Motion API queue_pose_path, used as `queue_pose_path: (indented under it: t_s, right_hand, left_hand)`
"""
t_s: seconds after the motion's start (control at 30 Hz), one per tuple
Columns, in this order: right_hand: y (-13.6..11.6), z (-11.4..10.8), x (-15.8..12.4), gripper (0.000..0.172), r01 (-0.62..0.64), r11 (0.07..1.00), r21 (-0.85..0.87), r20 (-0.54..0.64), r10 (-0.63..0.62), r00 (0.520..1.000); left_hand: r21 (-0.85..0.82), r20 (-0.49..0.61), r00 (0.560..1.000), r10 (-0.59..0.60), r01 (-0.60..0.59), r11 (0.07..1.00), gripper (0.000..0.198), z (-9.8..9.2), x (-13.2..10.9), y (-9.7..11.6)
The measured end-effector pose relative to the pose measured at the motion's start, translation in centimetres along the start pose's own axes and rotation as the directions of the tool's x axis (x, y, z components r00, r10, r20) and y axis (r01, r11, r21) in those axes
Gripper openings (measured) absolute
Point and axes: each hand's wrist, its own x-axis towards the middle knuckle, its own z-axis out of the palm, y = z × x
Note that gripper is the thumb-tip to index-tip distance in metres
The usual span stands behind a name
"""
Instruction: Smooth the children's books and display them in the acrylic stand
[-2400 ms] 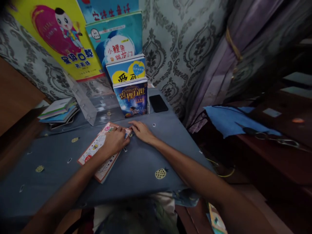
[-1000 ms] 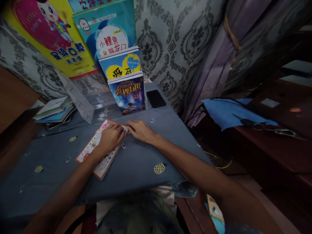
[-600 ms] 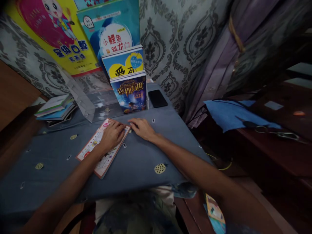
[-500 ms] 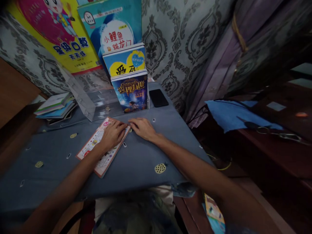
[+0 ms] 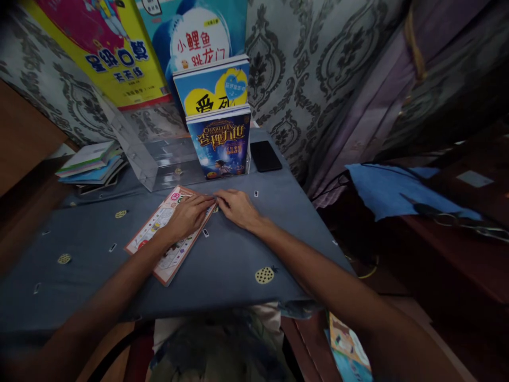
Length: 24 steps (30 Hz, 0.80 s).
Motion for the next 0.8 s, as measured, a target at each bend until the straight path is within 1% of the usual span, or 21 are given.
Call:
queue_pose_path:
  t_s: [0.1, 0.2, 0.3, 0.4, 0.5, 0.67, 0.8]
  right_hand:
    - [-0.5, -0.2, -0.1, 0.029, 0.012, 0.998, -0.059, 0.024, -0.011, 1.0]
    - [-1.5, -0.2, -0.6, 0.029, 0.024, 0.986, -0.167, 0.073, -0.012, 0.997]
    - [-2.6, 0.2, -1.3, 0.037, 0.041, 0.975, -0.218, 0.121, -0.015, 0.993]
    - [-2.9, 1.2, -1.3, 0.051, 0.086, 0.987, -0.135, 0.121, -0.07, 0.99]
    - [-2.4, 2.4, -0.4, 0.055, 0.146, 0.989, -0.019, 0.104, -0.143, 0.984]
    - [-1.0, 3.4, 1.7, 0.054, 0.174, 0.984, 0.044, 0.124, -0.178, 0.976]
    - [-0.7, 3.4, 2.3, 0.053, 0.175, 0.982, 0.077, 0.139, -0.185, 0.973]
  left_hand:
    - [-0.004, 0.007, 1.0, 0.002, -0.002, 1.0, 0.043, -0.1, -0.1, 0.0]
    - [0.029, 0.03, 0.999, -0.015, 0.015, 0.999, 0.038, -0.2, -0.1, 0.2]
    - [0.112, 0.064, 0.997, -0.052, 0.044, 0.993, 0.033, -0.3, -0.1, 0.6]
    - [0.193, 0.057, 0.994, -0.093, 0.08, 0.978, 0.033, -0.4, -0.1, 0.6]
    - [0.229, 0.034, 0.99, -0.137, 0.126, 0.965, 0.033, -0.7, -0.3, -0.3]
    - [0.184, -0.014, 0.977, -0.214, 0.213, 0.96, 0.035, -0.8, -0.8, -2.0]
    - [0.115, -0.054, 0.972, -0.23, 0.234, 0.965, 0.037, -0.3, -1.0, -2.8]
